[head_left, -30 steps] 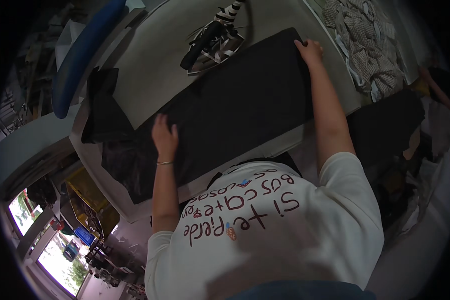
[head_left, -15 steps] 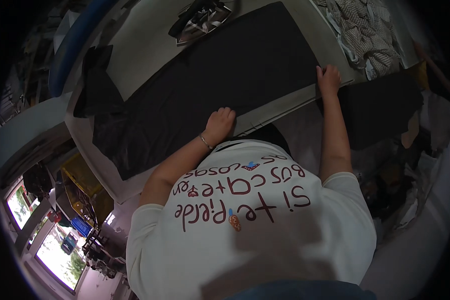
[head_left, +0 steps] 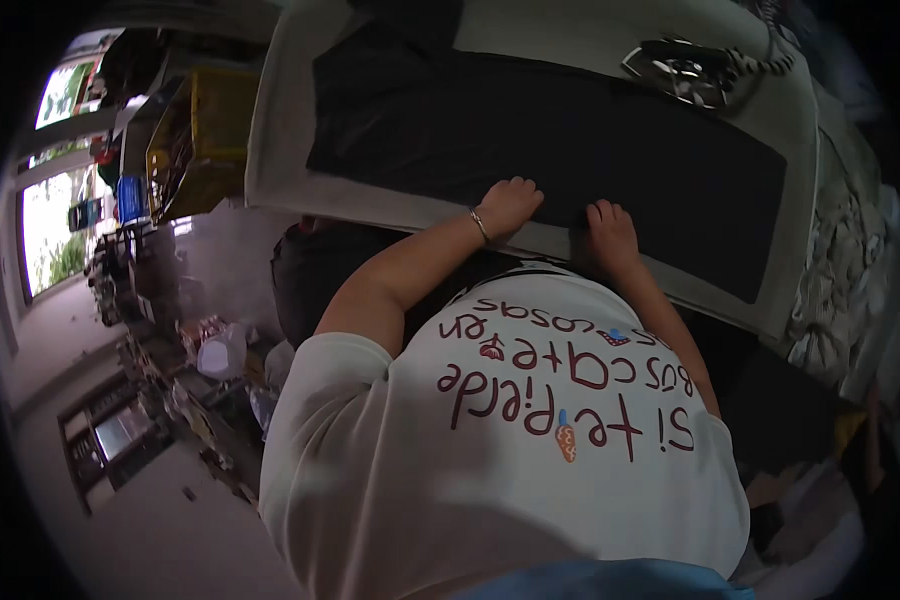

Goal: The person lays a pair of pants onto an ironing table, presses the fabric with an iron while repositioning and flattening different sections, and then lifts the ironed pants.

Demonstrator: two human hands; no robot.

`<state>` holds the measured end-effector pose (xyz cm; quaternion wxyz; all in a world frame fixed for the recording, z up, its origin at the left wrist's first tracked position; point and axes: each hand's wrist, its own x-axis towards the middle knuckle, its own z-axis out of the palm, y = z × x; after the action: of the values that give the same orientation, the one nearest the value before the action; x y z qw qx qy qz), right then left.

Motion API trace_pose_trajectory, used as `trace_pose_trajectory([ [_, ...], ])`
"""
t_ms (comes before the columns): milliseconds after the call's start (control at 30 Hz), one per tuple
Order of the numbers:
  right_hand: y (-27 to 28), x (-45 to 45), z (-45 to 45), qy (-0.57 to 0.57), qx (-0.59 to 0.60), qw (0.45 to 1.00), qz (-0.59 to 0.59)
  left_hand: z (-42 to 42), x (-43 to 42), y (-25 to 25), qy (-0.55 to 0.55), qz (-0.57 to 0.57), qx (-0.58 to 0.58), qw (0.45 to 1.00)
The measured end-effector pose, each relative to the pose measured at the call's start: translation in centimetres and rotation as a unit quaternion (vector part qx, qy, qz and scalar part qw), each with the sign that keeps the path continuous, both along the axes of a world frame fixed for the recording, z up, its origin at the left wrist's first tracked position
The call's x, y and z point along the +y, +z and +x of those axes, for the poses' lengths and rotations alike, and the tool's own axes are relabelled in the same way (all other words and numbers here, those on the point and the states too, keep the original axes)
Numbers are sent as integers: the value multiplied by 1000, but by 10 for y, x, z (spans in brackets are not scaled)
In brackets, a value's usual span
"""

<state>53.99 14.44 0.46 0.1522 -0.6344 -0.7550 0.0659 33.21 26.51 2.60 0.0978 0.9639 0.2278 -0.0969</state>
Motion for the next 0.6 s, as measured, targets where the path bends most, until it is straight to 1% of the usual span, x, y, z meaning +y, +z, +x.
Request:
trace_pose_trajectory([
  [33, 1, 2, 4, 23, -20, 999, -41, -16, 7, -6, 13, -7, -1, 1000],
  [67, 3, 2, 10, 41, -43, 995, -83, -35, 16, -12, 52, -11, 4, 999],
  [100, 5, -2, 19, 50, -46, 994, -83, -56, 24, -13, 87, -16, 7, 996],
  [167, 4, -6, 34, 97, -63, 989, -88, -99, 40, -4, 155, 13, 9, 988],
  [233, -3, -6, 35, 99, -91, 987, -83, -139, 55, 0, 224, 17, 27, 974],
  [267, -5, -10, 35, 97, -111, 986, -80, -150, 55, 1, 226, 10, 26, 974],
  [333, -6, -7, 30, 92, -128, 985, -77, -159, 61, -3, 183, 21, 19, 983],
  [400, -5, -1, 23, 85, -144, 983, -71, -160, 63, -10, 181, 17, -3, 983],
  [467, -1, 3, 15, 60, -142, 982, -108, -164, 65, -14, 178, 13, -20, 984],
  [533, -9, -2, 15, 43, -129, 984, -112, -167, 62, -20, 167, 17, -66, 984],
  [600, -12, -2, 17, 27, -118, 986, -115, -165, 63, -25, 156, 13, -67, 985],
])
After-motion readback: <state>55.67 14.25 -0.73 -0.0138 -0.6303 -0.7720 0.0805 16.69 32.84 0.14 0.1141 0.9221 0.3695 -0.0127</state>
